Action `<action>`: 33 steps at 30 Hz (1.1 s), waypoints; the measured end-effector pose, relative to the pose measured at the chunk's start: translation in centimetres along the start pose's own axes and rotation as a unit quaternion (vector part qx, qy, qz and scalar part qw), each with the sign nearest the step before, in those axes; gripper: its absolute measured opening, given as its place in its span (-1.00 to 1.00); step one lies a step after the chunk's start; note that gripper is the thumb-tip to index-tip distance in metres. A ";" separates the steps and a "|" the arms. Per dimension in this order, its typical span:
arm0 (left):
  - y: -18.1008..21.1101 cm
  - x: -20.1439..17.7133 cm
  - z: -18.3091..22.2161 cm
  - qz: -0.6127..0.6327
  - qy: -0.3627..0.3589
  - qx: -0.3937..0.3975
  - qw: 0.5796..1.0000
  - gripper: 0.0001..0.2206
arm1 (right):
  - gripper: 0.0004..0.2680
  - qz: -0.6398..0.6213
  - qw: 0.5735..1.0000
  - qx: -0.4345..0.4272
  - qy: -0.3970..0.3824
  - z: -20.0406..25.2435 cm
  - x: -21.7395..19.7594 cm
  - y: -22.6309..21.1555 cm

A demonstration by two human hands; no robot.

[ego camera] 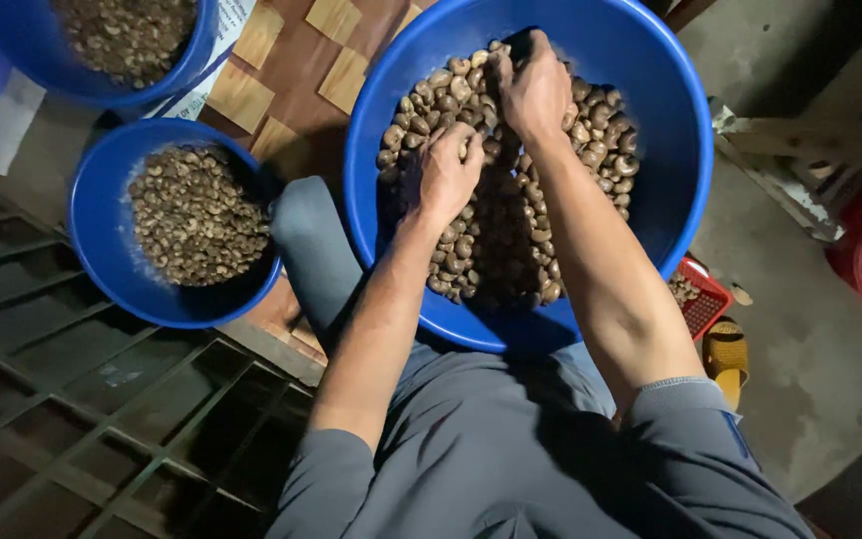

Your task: The person sits with a large blue basin of cashew nuts on their lap and repeatedly scoops, lifts, and drops the nuts within the basin. They occasionally transfer small handfuls to a nearby red basket. The action is continuous and repetitive throughout the clip.

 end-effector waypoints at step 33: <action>1.1 -0.4 -0.3 0.039 -0.068 -0.102 0.992 -0.82 | -0.89 -0.259 0.964 0.040 -0.036 3.1 -1.8 4.1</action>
Point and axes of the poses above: each hand's wrist, its own z-axis away from the middle knuckle, its own x-axis out of the palm, y = z × x, the point moved 2 cm from there along -z, towards the middle knuckle, and after that the axes turned 7 degrees about -x, right-handed, at the moved point
